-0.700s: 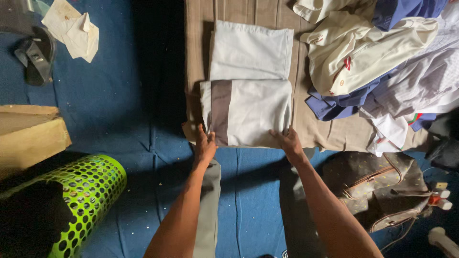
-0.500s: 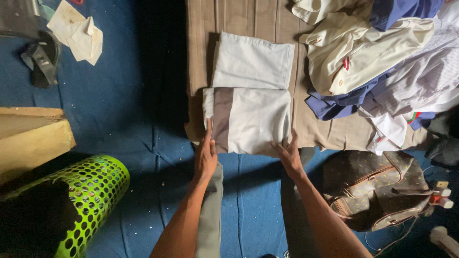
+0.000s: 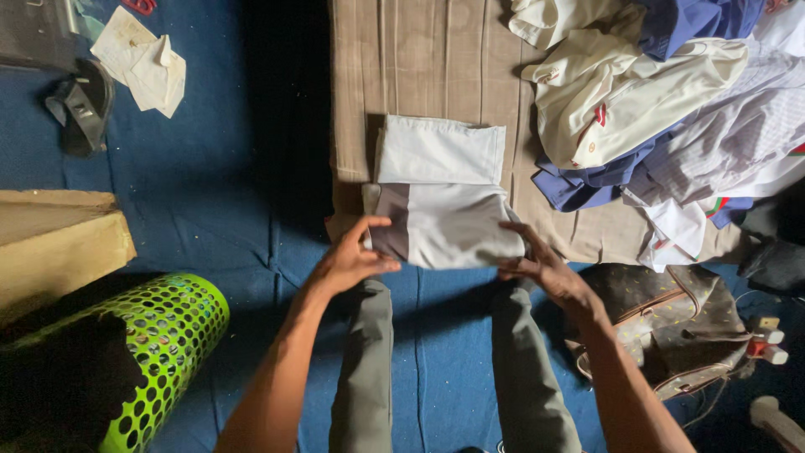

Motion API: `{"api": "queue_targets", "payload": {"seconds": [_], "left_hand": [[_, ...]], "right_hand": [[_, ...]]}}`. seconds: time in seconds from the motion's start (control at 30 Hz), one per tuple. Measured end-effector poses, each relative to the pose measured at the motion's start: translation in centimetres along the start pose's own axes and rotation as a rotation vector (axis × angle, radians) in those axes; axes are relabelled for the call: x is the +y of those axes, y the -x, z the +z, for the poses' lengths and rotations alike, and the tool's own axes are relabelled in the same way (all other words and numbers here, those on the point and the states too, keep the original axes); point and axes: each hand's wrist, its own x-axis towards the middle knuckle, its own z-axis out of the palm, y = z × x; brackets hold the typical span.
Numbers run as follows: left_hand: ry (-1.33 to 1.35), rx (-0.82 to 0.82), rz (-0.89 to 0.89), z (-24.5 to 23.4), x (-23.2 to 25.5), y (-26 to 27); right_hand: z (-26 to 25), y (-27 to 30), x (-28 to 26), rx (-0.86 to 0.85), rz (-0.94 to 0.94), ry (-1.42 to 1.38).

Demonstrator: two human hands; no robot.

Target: The person folds several pieces of clothing on a bed and packs them into a duffel bag.

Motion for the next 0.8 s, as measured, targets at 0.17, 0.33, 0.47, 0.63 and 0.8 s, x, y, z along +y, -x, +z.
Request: {"api": "queue_targets", "payload": {"seconds": [0.17,0.33,0.47,0.63,0.8], "left_hand": [[-0.511,0.236,0.308,-2.6,-2.7,-6.4],[-0.771,0.481,0.421,-4.6,-5.7,-14.0],[-0.562,0.500,0.226,-5.2,-7.1,-19.0],[-0.885,0.682,0.153,-4.4,-3.8,-19.9],[-0.846,0.788,0.258,-3.0,0.2,-18.5]], "right_hand": [[-2.8,-4.8,2.2,0.175,0.077,0.433],[-4.9,-8.2,3.7,0.474,-0.271,0.788],[-5.7,-12.1,3.0,0.346,-0.259,0.359],[-6.8,-17.5,4.1,0.553,-0.037,0.453],[-8.3,-18.8,5.7,0.641,-0.151,0.417]]}}
